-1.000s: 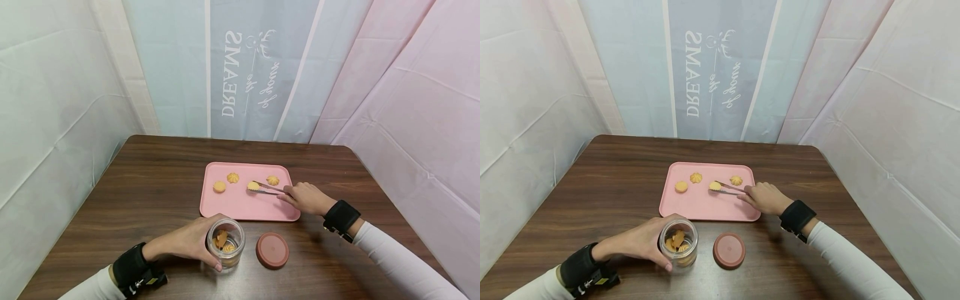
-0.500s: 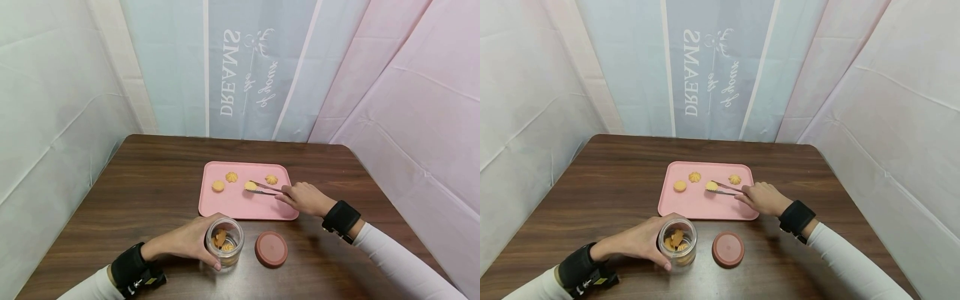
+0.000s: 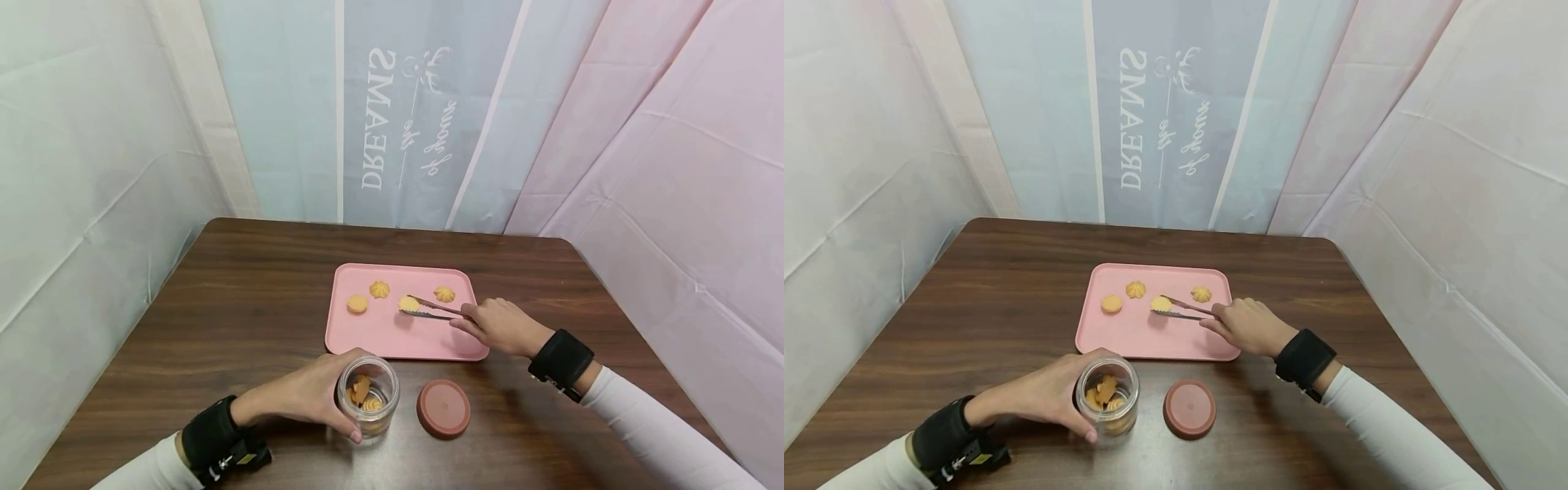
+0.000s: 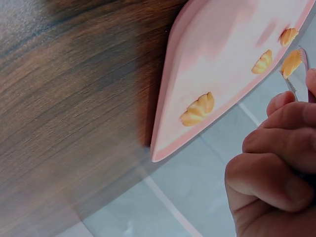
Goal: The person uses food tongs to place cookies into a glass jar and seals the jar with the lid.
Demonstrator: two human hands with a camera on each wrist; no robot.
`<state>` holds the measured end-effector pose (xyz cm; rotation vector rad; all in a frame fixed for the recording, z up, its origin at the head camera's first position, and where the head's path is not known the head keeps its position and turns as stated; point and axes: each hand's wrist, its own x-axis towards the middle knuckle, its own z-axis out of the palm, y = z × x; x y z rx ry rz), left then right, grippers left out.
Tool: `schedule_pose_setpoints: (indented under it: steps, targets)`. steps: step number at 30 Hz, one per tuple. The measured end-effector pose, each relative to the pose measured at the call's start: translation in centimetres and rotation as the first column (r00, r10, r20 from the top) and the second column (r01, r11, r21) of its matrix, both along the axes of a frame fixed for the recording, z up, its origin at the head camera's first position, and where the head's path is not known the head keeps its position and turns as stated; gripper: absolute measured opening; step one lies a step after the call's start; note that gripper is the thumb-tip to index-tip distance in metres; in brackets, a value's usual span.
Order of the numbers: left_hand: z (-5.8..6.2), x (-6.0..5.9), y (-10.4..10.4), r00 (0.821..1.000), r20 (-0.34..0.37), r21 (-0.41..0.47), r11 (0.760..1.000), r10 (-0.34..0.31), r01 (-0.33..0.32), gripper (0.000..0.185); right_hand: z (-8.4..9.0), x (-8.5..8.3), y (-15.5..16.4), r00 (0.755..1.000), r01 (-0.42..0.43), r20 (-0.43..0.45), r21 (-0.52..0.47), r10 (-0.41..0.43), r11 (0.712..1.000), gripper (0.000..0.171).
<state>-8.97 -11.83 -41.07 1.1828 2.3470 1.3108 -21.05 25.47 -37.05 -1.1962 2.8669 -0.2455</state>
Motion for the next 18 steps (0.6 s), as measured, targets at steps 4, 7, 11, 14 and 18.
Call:
schedule_pose_setpoints:
  steps: [4, 7, 11, 14, 18]
  targets:
    - [0.10, -0.01, 0.01, 1.000, -0.003, -0.001, 1.000, -0.003, 0.003, 0.085, 0.31, 0.17, 0.00, 1.000, 0.003, -0.009, -0.002, -0.003, 1.000, 0.033]
    - [0.10, 0.03, 0.03, 1.000, -0.006, -0.001, 1.000, 0.000, 0.000, 0.086, 0.42, 0.31, -0.05, 1.000, 0.004, -0.017, -0.001, -0.004, 1.000, 0.034]
    - [0.10, 0.07, 0.06, 1.000, 0.003, -0.003, 1.000, 0.003, -0.003, 0.086, 0.44, 0.45, -0.09, 1.000, -0.004, -0.021, -0.002, 0.004, 1.000, 0.034]
    - [0.07, 0.05, 0.07, 1.000, 0.001, 0.000, 1.000, -0.001, 0.001, 0.086, 0.57, 0.53, -0.09, 0.999, -0.013, -0.038, -0.007, 0.013, 1.000, 0.035]
    - [-0.01, -0.02, 0.03, 1.000, -0.021, 0.017, 1.000, -0.011, 0.011, 0.084, 0.93, 0.56, -0.16, 0.998, -0.027, -0.061, -0.027, 0.026, 0.999, 0.035]
